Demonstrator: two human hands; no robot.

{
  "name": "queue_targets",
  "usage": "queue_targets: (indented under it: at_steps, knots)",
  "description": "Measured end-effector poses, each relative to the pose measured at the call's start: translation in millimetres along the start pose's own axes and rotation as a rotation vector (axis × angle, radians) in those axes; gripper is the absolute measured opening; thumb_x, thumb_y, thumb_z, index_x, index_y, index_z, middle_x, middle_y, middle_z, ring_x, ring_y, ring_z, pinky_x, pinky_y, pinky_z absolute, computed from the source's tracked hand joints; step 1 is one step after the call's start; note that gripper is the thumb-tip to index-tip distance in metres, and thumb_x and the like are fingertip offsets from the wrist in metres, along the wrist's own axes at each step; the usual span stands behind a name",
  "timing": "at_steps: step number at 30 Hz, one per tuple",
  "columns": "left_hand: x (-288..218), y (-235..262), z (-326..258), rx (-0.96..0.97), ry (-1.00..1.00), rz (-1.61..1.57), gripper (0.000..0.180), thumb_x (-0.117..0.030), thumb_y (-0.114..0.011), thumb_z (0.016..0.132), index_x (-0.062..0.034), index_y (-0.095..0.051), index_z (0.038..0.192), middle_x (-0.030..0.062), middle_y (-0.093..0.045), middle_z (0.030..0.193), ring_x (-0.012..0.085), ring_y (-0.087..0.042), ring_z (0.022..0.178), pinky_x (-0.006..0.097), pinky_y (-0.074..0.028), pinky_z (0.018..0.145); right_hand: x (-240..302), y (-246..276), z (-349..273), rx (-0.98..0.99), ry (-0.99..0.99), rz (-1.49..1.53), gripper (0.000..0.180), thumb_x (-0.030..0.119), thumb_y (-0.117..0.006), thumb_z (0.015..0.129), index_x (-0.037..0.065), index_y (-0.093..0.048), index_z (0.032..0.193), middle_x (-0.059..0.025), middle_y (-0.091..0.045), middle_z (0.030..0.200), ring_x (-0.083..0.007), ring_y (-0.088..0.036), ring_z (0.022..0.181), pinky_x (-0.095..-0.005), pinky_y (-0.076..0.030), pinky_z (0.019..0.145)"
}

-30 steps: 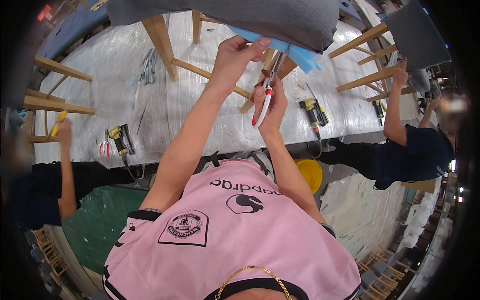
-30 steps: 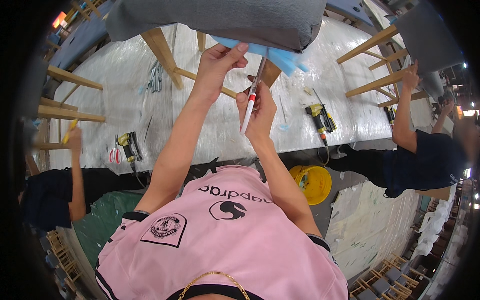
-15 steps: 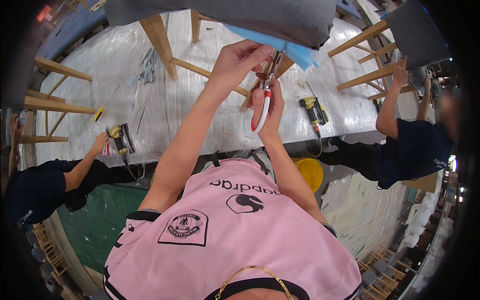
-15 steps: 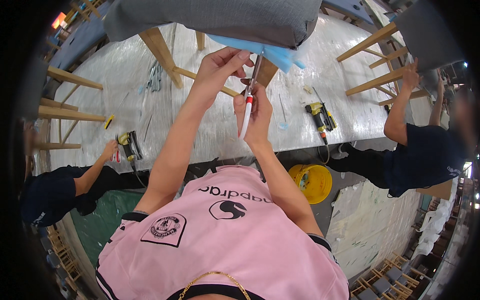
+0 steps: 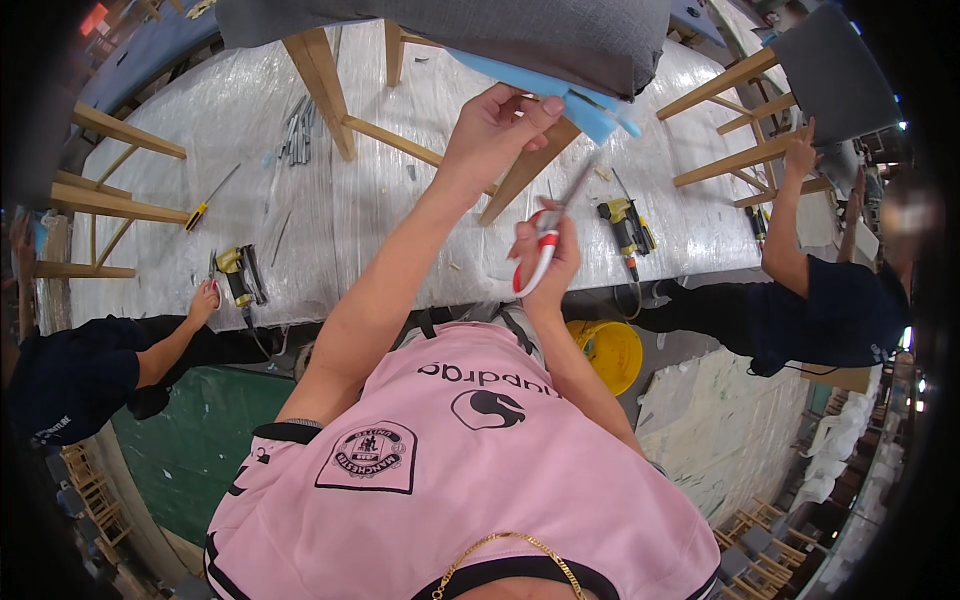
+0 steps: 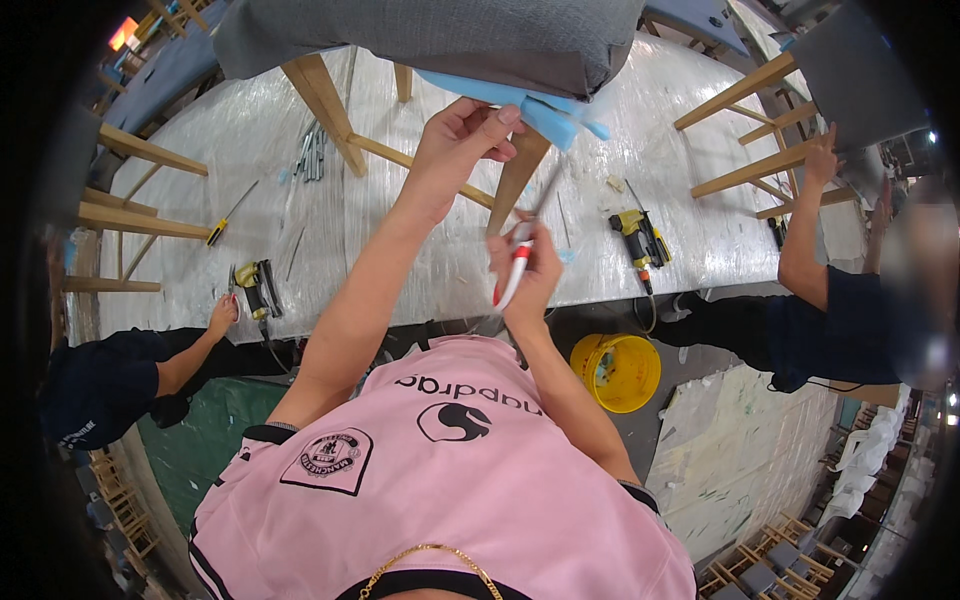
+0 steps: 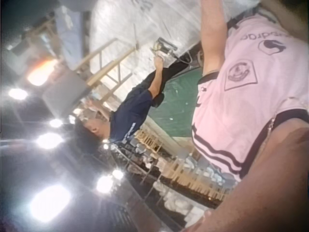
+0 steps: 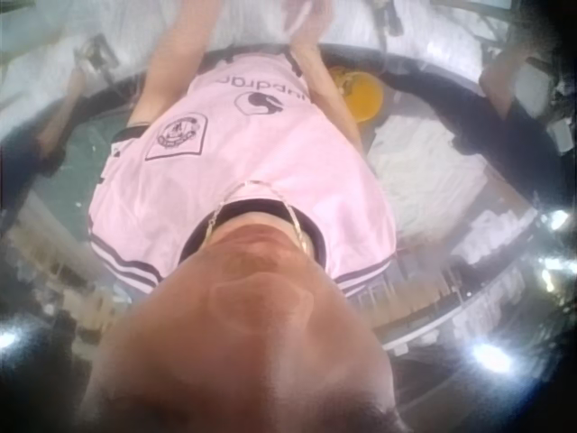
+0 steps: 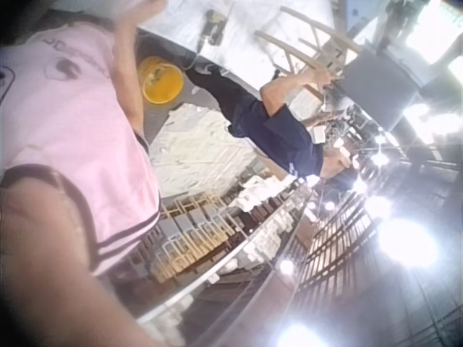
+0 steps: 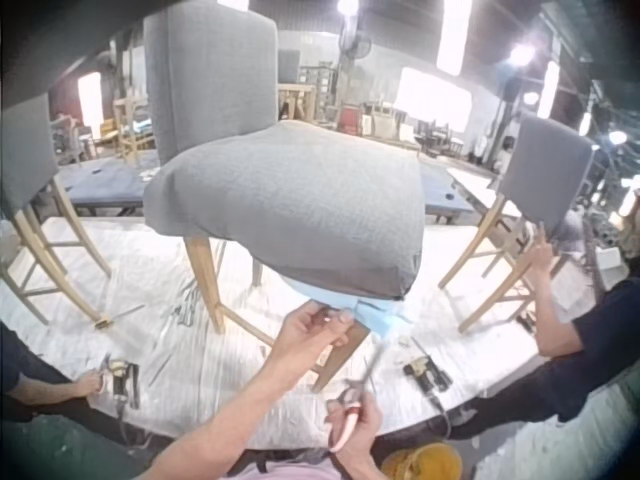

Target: The person upholsters a wooden chair by pulling and smoothing gray fabric over the seat and back, then securing it with a pneumatic staple gun. They trim excess fabric with scissors and tuck edges under the frame, repeating the process around the chair's perimeter.

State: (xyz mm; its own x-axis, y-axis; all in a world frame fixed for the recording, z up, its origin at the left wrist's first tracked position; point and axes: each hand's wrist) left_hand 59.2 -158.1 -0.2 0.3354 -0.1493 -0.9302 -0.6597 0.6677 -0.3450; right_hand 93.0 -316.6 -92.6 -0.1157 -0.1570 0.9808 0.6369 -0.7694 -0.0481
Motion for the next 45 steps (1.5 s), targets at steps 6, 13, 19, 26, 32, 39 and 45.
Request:
queue_targets:
  at_steps: [6, 13, 19, 26, 32, 39, 45]
  knots:
    - [-16.2, 14.2, -10.8, -0.296, -0.189, 0.214, 0.031, -0.032, -0.071, 0.096, -0.0016, -0.073, 0.097, 0.0052, -0.073, 0.084, 0.0089, -0.062, 0.071, 0.025, -0.052, 0.072, 70.9, -8.3, 65.6, -0.23, 0.339, 0.119, 0.06, 0.007, -0.077, 0.088, 0.002, -0.048, 0.14, -0.0066, -0.06, 0.106, -0.0085, -0.056, 0.086, -0.0235, -0.049, 0.075]
    - [-88.8, 17.0, 47.5, -0.309, -1.216, 0.501, 0.023, -0.024, -0.066, 0.096, -0.0041, -0.077, 0.093, 0.0052, -0.073, 0.078, 0.0129, -0.067, 0.071, 0.027, -0.051, 0.065, 81.5, 5.3, 94.4, -0.143, 0.226, 0.106, 0.055, 0.001, -0.073, 0.087, 0.004, -0.051, 0.137, -0.0091, -0.063, 0.108, -0.0096, -0.062, 0.084, -0.0229, -0.054, 0.067]
    - [-114.7, -28.6, 84.2, -0.308, -1.291, 0.926, 0.014, -0.02, -0.069, 0.085, -0.0058, -0.071, 0.081, 0.0095, -0.071, 0.087, 0.0311, -0.067, 0.084, 0.041, -0.05, 0.077, -25.4, 110.0, 72.9, -0.309, -0.113, -0.038, 0.05, 0.002, -0.069, 0.087, 0.005, -0.053, 0.134, -0.0004, -0.057, 0.087, -0.006, -0.052, 0.057, -0.0204, -0.042, 0.046]
    - [-125.6, -41.1, 169.4, -0.394, -1.217, 1.041, 0.022, -0.025, -0.063, 0.087, -0.006, -0.071, 0.078, 0.0144, -0.07, 0.079, 0.0362, -0.067, 0.077, 0.047, -0.052, 0.073, -249.6, 400.2, -81.9, -0.883, -0.542, -0.542, 0.038, 0.026, -0.062, 0.096, -0.003, -0.062, 0.12, -0.0144, -0.067, 0.095, -0.0254, -0.062, 0.059, -0.0386, -0.05, 0.05]
    - [-148.0, -58.9, 254.0, -0.411, -1.032, 1.123, 0.028, -0.03, -0.061, 0.086, -0.0081, -0.076, 0.077, 0.0202, -0.071, 0.078, 0.0398, -0.069, 0.077, 0.049, -0.055, 0.073, -235.0, 441.0, -154.0, -1.078, -0.856, -0.017, 0.027, 0.022, -0.067, 0.096, 0.001, -0.059, 0.109, -0.0139, -0.064, 0.077, -0.0266, -0.061, 0.052, -0.0397, -0.052, 0.043]
    - [-145.2, -62.1, 340.2, -0.428, -0.943, 1.168, 0.034, -0.036, -0.058, 0.087, -0.0091, -0.077, 0.078, 0.021, -0.071, 0.08, 0.0396, -0.07, 0.079, 0.051, -0.055, 0.076, -246.2, 362.8, -87.7, -0.537, -0.864, -0.306, 0.044, 0.023, -0.078, 0.088, 0.001, -0.06, 0.122, -0.0127, -0.067, 0.093, -0.0236, -0.062, 0.054, -0.0388, -0.053, 0.048]
    - [-148.5, -62.7, 359.3, -0.444, -0.973, 1.196, 0.033, -0.034, -0.058, 0.087, -0.0087, -0.077, 0.078, 0.0216, -0.071, 0.08, 0.0402, -0.07, 0.077, 0.051, -0.055, 0.076, -263.5, 237.9, 7.6, -0.1, -0.533, -0.779, 0.054, 0.03, -0.077, 0.085, 0.004, -0.062, 0.13, -0.023, -0.072, 0.101, -0.0314, -0.07, 0.096, -0.039, -0.054, 0.084]
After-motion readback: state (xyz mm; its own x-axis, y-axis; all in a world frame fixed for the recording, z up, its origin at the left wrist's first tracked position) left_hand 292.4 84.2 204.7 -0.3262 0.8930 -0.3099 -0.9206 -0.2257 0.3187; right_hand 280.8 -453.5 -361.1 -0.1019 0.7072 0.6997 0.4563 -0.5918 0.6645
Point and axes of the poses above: each hand's wrist, its own z-axis towards the middle knuckle, its own y-axis out of the back of the hand, x = y × z
